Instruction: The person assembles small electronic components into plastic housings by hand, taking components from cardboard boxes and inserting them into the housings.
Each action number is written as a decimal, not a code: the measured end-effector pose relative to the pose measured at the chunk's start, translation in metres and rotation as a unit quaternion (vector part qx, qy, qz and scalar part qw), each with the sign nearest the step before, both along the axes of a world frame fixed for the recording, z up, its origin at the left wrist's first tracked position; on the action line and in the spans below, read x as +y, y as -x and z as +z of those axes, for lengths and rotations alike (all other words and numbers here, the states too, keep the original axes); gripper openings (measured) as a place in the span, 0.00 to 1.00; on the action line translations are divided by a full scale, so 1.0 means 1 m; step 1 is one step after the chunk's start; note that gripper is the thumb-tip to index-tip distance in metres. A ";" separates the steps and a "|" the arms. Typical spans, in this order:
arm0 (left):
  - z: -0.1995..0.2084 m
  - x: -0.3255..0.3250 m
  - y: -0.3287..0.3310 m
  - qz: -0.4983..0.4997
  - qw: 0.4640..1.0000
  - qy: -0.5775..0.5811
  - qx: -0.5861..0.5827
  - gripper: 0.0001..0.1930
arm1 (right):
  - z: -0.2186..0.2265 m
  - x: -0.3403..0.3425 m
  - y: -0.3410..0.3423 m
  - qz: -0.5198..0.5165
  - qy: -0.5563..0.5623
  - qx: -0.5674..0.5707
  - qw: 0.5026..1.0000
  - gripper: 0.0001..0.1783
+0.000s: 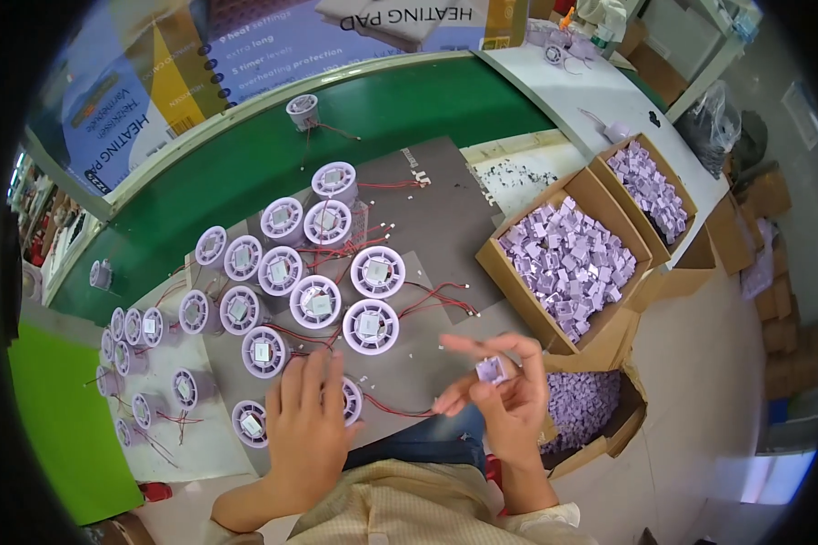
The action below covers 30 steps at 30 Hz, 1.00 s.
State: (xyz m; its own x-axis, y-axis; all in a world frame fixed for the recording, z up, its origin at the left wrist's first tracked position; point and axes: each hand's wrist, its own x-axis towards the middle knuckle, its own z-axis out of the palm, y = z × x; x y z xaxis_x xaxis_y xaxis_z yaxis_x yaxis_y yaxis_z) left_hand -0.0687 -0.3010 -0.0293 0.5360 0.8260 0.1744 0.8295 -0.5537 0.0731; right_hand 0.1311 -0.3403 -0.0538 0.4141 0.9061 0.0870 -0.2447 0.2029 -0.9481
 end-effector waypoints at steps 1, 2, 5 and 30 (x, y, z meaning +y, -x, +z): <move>-0.002 0.001 -0.006 -0.039 0.995 -0.092 0.027 0.30 | -0.003 -0.001 -0.002 0.024 -0.047 -0.025 0.998 0.15; -0.007 -0.001 -0.013 -0.041 0.995 -0.089 0.027 0.30 | -0.008 -0.002 -0.004 0.048 -0.094 -0.049 0.993 0.15; -0.028 -0.008 -0.032 -0.186 0.982 -0.022 -0.032 0.25 | -0.020 -0.001 -0.014 0.084 -0.125 -0.094 0.984 0.19; -0.009 0.037 -0.025 -0.106 0.843 0.368 -0.377 0.07 | -0.015 0.017 -0.021 0.081 0.057 0.193 0.976 0.13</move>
